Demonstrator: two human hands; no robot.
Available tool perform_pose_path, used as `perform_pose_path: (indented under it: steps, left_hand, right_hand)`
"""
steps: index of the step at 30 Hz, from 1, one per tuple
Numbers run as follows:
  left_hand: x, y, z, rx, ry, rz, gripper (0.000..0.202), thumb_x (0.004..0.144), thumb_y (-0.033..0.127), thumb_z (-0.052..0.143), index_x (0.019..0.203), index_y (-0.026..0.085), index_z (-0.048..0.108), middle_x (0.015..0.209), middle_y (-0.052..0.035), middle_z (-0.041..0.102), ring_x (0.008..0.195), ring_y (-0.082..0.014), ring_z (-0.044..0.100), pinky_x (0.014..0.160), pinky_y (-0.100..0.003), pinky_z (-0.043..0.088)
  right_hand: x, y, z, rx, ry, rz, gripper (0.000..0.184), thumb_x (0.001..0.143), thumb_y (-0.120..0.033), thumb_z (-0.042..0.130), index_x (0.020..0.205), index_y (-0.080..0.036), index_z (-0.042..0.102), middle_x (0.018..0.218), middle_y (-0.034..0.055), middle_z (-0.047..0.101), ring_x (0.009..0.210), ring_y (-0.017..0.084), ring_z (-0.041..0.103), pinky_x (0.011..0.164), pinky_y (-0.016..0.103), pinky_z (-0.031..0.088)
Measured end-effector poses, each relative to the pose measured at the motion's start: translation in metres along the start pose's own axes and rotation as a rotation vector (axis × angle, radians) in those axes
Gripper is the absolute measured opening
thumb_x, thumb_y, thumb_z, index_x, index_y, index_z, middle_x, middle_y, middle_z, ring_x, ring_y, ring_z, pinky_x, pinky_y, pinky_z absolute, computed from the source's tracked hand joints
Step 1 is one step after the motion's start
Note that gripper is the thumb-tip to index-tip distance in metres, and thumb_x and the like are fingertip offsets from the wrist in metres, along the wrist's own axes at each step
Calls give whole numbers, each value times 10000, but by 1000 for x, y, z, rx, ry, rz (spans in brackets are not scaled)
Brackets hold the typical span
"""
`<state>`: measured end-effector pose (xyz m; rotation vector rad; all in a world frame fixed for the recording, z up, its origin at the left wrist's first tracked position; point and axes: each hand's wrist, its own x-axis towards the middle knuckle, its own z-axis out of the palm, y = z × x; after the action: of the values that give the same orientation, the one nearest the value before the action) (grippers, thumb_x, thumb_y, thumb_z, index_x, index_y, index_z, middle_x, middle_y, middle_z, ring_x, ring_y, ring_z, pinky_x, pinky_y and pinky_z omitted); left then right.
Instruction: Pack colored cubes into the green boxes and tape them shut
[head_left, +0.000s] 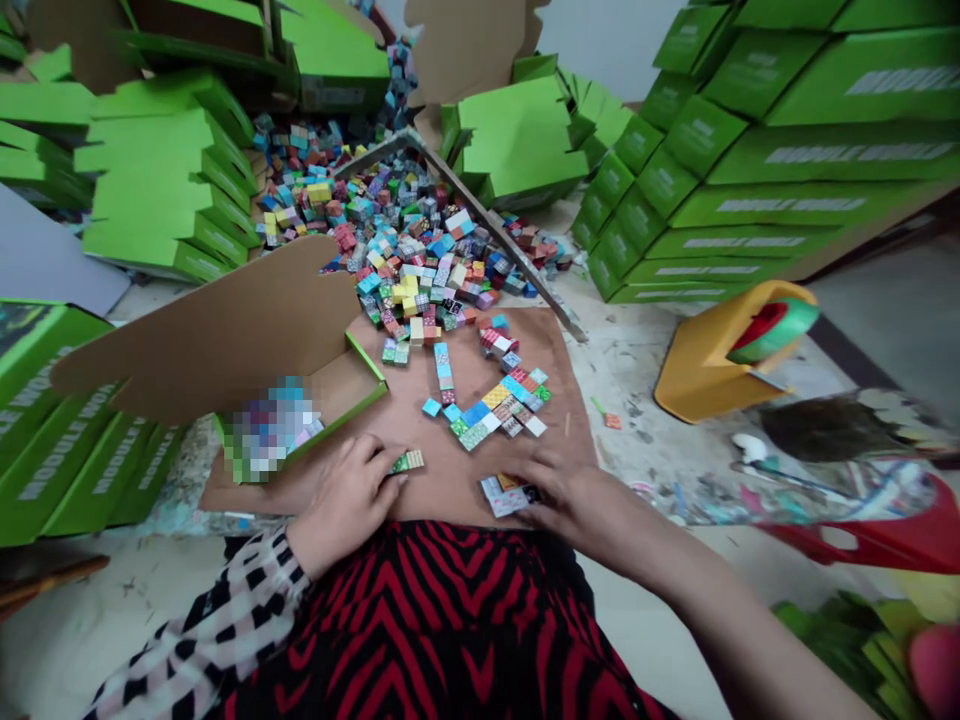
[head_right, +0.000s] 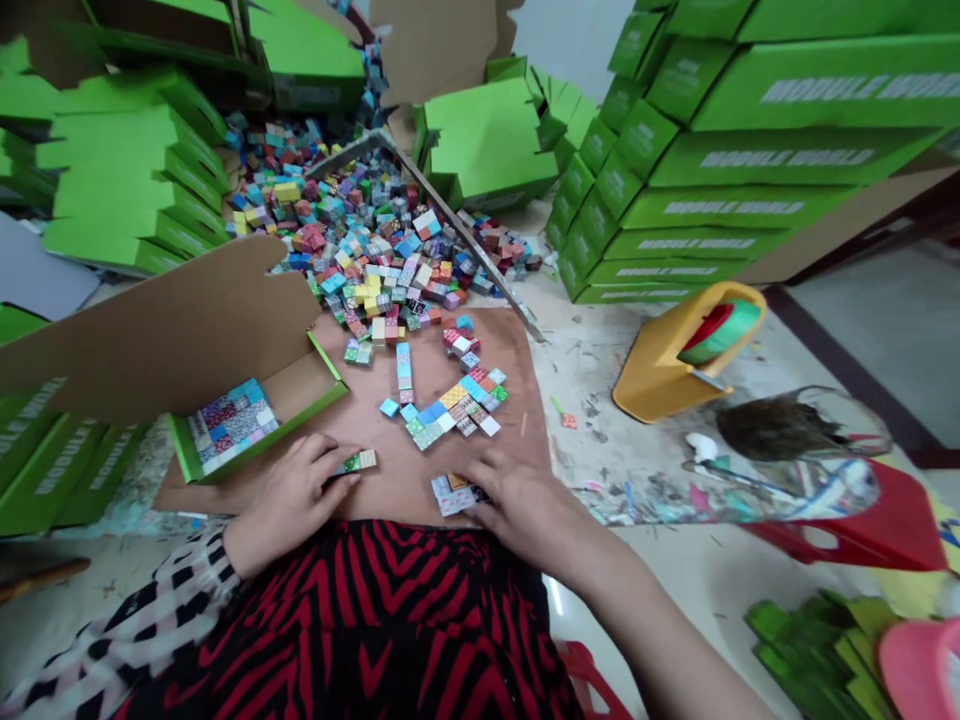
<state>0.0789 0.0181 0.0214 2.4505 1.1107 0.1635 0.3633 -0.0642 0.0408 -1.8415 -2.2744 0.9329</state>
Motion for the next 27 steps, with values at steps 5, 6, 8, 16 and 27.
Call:
perform_pose_path:
  steps: [5, 6, 8, 16, 27]
  left_hand:
    - [-6, 1, 2, -214, 1, -108, 447, 844, 237, 527, 1286, 182, 548, 1093, -85, 558, 1008, -227, 573, 936, -408, 481]
    - [-7, 0, 2, -254, 7, -120, 469, 828, 227, 539, 1295, 180, 542, 1110, -85, 558, 1029, -226, 570, 953, -406, 475]
    - [-9, -1, 1, -326, 15, -129, 494, 814, 193, 538, 1309, 197, 534, 1145, -78, 564, 1080, -223, 556, 987, -408, 459]
    - [-14, -14, 1, -522, 7, -182, 425, 837, 168, 492, 1249, 213, 586, 1207, -72, 619, 1172, -217, 539, 1040, -448, 416]
    - [-32, -11, 5, -456, 68, -176, 537, 826, 305, 589, 1343, 209, 477, 1217, -91, 556, 1168, -244, 520, 1015, -436, 433]
  right_hand:
    - [8, -19, 16, 8, 58, -111, 343, 852, -206, 571, 1183, -277, 627, 1109, 81, 542, 1030, 237, 554, 906, 397, 462]
    - [10, -25, 17, 33, 44, -125, 320, 862, -199, 561, 1165, -272, 635, 1103, 78, 541, 1012, 225, 560, 894, 380, 466]
    - [16, -35, 18, 77, 22, -143, 298, 880, -191, 544, 1153, -261, 639, 1089, 77, 541, 990, 207, 565, 876, 352, 468]
    - [49, -68, 21, -48, 15, -278, 304, 872, -150, 522, 1151, -223, 617, 1087, 80, 523, 854, 176, 578, 744, 308, 470]
    - [58, -69, 17, -51, 91, -280, 608, 781, -220, 673, 1350, -207, 458, 1328, 150, 423, 1143, 270, 529, 931, 409, 469]
